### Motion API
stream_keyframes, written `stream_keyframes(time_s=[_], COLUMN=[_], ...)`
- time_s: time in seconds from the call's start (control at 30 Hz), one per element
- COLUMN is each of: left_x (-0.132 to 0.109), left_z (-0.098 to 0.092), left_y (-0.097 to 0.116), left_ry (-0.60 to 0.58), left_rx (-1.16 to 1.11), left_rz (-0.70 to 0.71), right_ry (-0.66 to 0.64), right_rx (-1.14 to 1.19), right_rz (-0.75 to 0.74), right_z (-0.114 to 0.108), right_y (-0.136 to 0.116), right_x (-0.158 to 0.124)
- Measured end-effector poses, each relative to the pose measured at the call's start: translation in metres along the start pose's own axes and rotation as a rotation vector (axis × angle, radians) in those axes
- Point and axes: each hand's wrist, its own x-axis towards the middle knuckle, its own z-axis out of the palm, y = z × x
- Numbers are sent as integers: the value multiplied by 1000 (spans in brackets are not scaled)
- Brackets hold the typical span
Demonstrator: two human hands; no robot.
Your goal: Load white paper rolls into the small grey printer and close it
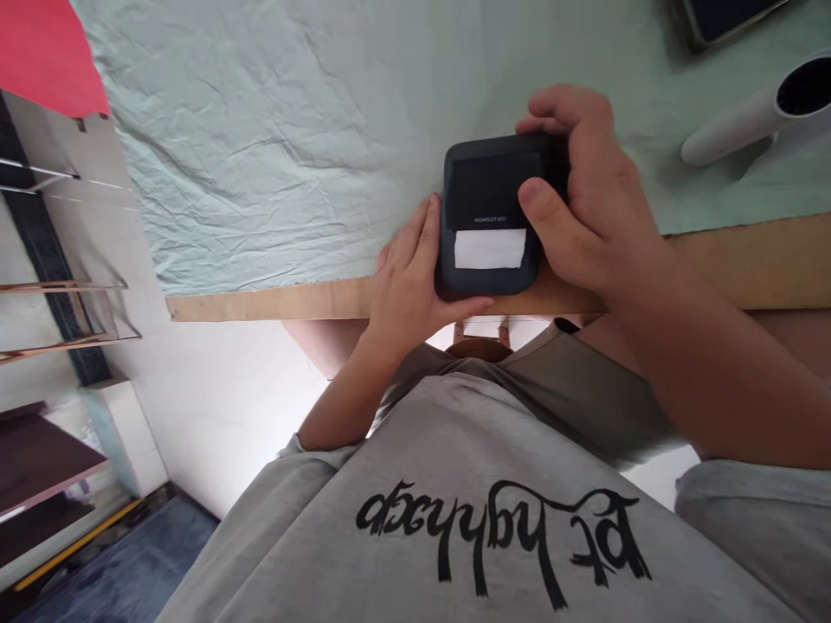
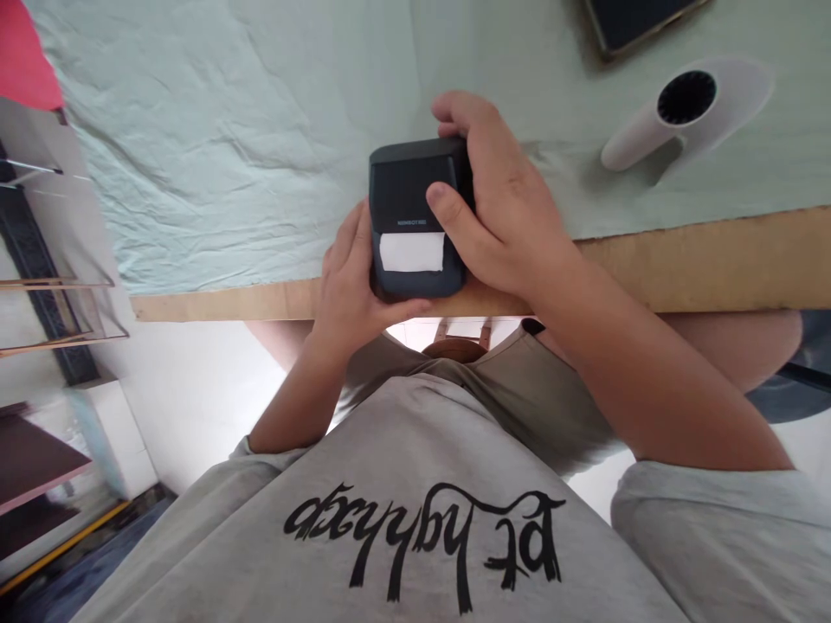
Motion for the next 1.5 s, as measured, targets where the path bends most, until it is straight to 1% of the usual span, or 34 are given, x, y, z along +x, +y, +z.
stream_keyframes(time_s=[0.13,0.23,0.33,0.43,0.57,0.7,0.77,0.9,0.97,1.23,1.37,1.5], left_x=[1,2,1,1,2,3,3,1,1,5,4,1], left_z=[3,7,10,11,12,13,14,19,21,20,17,14], left_y=[0,0,1,1,0,-2,-3,-5,-6,-12,-13,-13], left_ry=[0,23,31,20,15,50,78,154,187,237,193,154], left_rx=[13,15,26,49,56,19,-5,-41,-35,-44,-73,-79], left_rz=[-38,-48,-51,-53,-60,-56,-39,-1,2,68,55,45], right_ry=[-13,-73,-118,-120,-130,-241,-266,-185,-158,-89,-85,-108], right_rx=[-13,22,27,-7,-51,-52,-93,-230,-259,-218,-134,-95], right_rz=[-19,16,-45,-104,-129,-89,-76,-149,-177,-177,-100,13], right_z=[-5,-12,-15,-14,-15,-23,-24,-16,-12,-6,-5,-9], right_y=[1,6,14,18,16,10,10,13,15,22,26,13], right_x=[-3,-4,-4,-5,-6,-5,-5,-5,-5,-5,-5,-4])
